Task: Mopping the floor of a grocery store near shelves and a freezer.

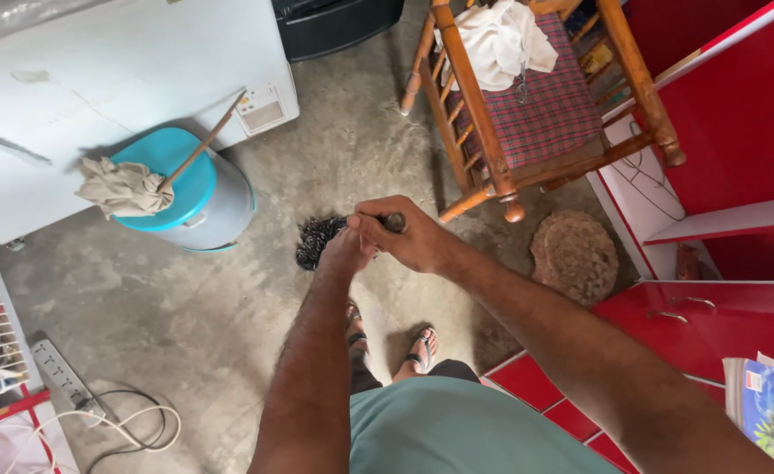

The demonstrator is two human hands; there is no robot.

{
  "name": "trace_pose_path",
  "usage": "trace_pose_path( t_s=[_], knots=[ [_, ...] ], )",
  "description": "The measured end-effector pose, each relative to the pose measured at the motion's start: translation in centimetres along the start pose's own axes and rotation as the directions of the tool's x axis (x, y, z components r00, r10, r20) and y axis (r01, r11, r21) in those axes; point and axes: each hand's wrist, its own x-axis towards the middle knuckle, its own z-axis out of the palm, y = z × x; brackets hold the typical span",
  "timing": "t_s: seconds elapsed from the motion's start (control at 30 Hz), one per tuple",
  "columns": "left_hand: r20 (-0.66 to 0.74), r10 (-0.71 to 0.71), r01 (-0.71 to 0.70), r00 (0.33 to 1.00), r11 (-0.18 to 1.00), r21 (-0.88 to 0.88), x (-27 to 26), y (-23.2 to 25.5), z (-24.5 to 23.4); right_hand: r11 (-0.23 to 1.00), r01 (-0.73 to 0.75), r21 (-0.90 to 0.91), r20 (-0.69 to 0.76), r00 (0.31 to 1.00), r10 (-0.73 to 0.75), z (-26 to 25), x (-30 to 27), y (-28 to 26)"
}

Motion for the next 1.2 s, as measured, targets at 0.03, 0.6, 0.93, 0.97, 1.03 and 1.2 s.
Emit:
trace_pose_path(
  t_s=[0.03, 0.6, 0.93, 0.97, 1.03, 1.2],
  knots=[
    [0.028, 0.003, -0.003, 1.000, 1.000, 0.007, 0.2, 0.0, -0.2, 1.000, -0.031, -0.004, 0.000, 1.000, 0.031, 0.1, 0.4, 0.0],
    [0.044, -0.070, 0.069, 0.997, 0.998, 0.014, -2.9, 1.4, -6.9, 0.996, 0.085, -0.041, 0.025, 0.996, -0.084, 1.3, 4.8, -0.1],
    [0.126, -0.129, 0.127, 0.984, 0.992, 0.027, -0.6, -0.1, -2.8, 0.993, 0.118, -0.017, 0.044, 0.992, -0.117, 1.0, 3.2, 1.3],
    [0.126, -0.134, 0.131, 0.983, 0.991, 0.028, -0.4, -0.5, -2.8, 0.993, 0.119, -0.013, 0.047, 0.992, -0.118, 1.1, 3.6, 1.3],
    [0.110, -0.082, 0.082, 0.990, 0.997, 0.003, 0.2, -1.4, -3.0, 0.998, 0.064, 0.024, 0.035, 0.997, -0.064, 1.3, 4.7, 1.1],
    [0.114, 0.036, -0.031, 0.993, 0.999, -0.044, 0.4, -2.1, -4.7, 0.994, 0.109, -0.015, -0.022, 0.994, -0.109, 2.3, 6.5, 0.8]
  ],
)
